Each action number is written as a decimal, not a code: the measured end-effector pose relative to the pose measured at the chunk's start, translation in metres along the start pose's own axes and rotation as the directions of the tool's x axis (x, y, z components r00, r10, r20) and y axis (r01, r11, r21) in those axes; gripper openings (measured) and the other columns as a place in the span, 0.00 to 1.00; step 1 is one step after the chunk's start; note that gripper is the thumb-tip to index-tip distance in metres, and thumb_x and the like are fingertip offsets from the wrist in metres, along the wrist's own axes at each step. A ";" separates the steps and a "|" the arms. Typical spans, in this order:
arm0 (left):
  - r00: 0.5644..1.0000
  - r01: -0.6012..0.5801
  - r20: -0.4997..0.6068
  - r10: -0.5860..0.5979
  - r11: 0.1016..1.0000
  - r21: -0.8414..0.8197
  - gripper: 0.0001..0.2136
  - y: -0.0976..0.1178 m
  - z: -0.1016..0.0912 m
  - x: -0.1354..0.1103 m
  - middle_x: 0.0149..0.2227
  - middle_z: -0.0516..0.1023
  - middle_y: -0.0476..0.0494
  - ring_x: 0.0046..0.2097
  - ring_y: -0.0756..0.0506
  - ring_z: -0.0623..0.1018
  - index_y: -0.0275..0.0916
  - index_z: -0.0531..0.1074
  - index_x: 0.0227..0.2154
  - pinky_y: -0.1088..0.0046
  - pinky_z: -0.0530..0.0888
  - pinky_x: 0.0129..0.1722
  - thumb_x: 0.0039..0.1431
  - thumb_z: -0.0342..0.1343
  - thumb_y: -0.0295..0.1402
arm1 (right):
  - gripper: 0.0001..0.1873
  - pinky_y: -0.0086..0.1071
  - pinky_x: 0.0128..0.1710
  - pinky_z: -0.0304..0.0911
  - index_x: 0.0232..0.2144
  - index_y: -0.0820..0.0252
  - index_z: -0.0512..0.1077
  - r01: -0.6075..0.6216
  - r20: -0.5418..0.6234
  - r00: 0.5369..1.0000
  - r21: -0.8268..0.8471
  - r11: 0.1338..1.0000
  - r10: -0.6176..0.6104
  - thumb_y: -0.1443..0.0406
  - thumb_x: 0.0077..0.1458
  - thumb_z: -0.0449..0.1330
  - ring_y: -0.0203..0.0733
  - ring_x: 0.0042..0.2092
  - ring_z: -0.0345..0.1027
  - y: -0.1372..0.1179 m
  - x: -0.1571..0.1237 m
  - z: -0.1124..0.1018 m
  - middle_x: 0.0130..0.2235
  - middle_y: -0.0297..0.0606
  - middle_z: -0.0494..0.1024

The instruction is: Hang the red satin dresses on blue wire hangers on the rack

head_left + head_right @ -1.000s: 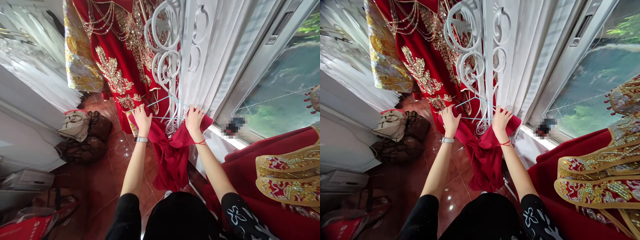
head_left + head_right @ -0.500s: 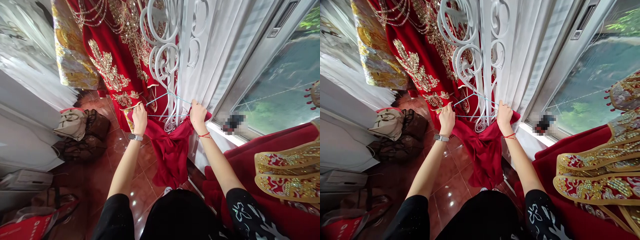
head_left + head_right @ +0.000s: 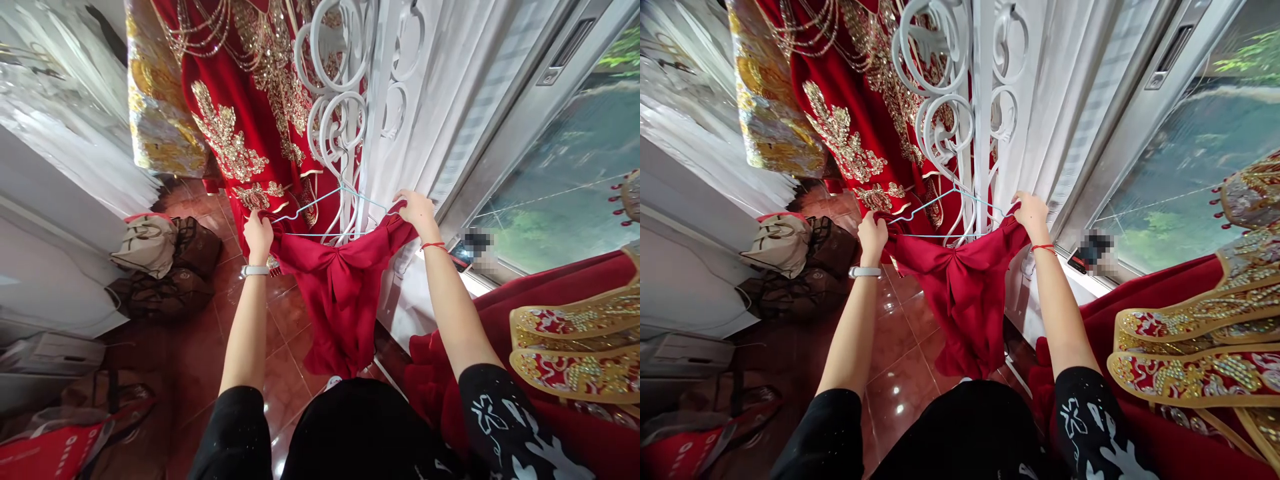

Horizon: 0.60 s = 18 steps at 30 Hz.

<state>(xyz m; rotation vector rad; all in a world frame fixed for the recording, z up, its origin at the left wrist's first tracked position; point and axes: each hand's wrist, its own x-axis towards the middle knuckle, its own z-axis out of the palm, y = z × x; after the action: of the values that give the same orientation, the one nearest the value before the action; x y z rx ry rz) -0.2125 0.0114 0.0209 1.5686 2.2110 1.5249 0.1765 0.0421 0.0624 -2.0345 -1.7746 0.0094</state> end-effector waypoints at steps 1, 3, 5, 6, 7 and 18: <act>1.000 0.024 -0.014 -0.024 0.999 -0.027 0.15 -0.003 -0.002 -0.003 0.38 0.81 0.35 0.47 0.33 0.80 0.38 0.75 0.45 0.51 0.72 0.56 0.57 0.49 0.26 | 0.25 0.37 0.47 0.67 0.47 0.56 0.80 -0.030 0.037 0.999 0.086 0.996 0.026 0.77 0.49 0.56 0.48 0.46 0.76 0.005 0.005 0.004 0.48 0.44 0.83; 0.999 0.021 -0.034 -0.023 0.998 -0.066 0.18 -0.007 -0.009 -0.011 0.40 0.81 0.39 0.44 0.37 0.80 0.40 0.75 0.47 0.56 0.73 0.55 0.56 0.48 0.24 | 0.27 0.33 0.46 0.67 0.45 0.60 0.81 -0.068 0.112 0.993 0.288 0.955 0.037 0.77 0.45 0.54 0.43 0.43 0.76 0.014 0.012 0.011 0.48 0.42 0.83; 0.999 0.000 -0.034 -0.004 0.994 -0.108 0.21 -0.007 -0.017 -0.019 0.43 0.81 0.41 0.42 0.41 0.80 0.40 0.74 0.50 0.61 0.75 0.52 0.55 0.46 0.22 | 0.27 0.32 0.45 0.68 0.43 0.65 0.82 -0.089 0.123 0.992 0.457 0.885 0.037 0.76 0.43 0.51 0.40 0.41 0.75 0.021 0.013 0.019 0.45 0.42 0.84; 1.000 -0.004 -0.021 0.001 0.991 -0.132 0.22 -0.006 -0.020 -0.022 0.44 0.81 0.42 0.42 0.43 0.80 0.40 0.74 0.50 0.64 0.75 0.51 0.54 0.45 0.21 | 0.26 0.31 0.45 0.68 0.41 0.66 0.82 -0.102 0.101 0.993 0.505 0.857 0.059 0.74 0.44 0.50 0.40 0.40 0.75 0.025 0.012 0.022 0.43 0.43 0.84; 1.000 -0.007 -0.003 0.007 0.988 -0.156 0.22 -0.005 -0.023 -0.024 0.44 0.81 0.42 0.43 0.44 0.80 0.39 0.74 0.48 0.65 0.75 0.51 0.54 0.44 0.20 | 0.24 0.31 0.44 0.67 0.39 0.67 0.82 -0.115 0.070 0.993 0.530 0.840 0.092 0.73 0.44 0.50 0.41 0.40 0.75 0.029 0.009 0.025 0.41 0.43 0.84; 0.996 -0.089 -0.048 0.080 0.965 -0.246 0.15 -0.006 -0.028 -0.037 0.43 0.81 0.42 0.48 0.45 0.79 0.38 0.74 0.39 0.67 0.73 0.55 0.52 0.46 0.21 | 0.12 0.31 0.31 0.58 0.18 0.57 0.68 -0.246 -0.062 0.942 0.539 0.806 0.329 0.64 0.51 0.56 0.40 0.30 0.62 0.074 -0.047 0.034 0.18 0.32 0.64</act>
<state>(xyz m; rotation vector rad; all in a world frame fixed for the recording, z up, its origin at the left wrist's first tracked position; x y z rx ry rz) -0.2130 -0.0345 0.0140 1.5861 1.9008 1.7865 0.2276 0.0023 -0.0057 -1.8102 -1.1793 0.3823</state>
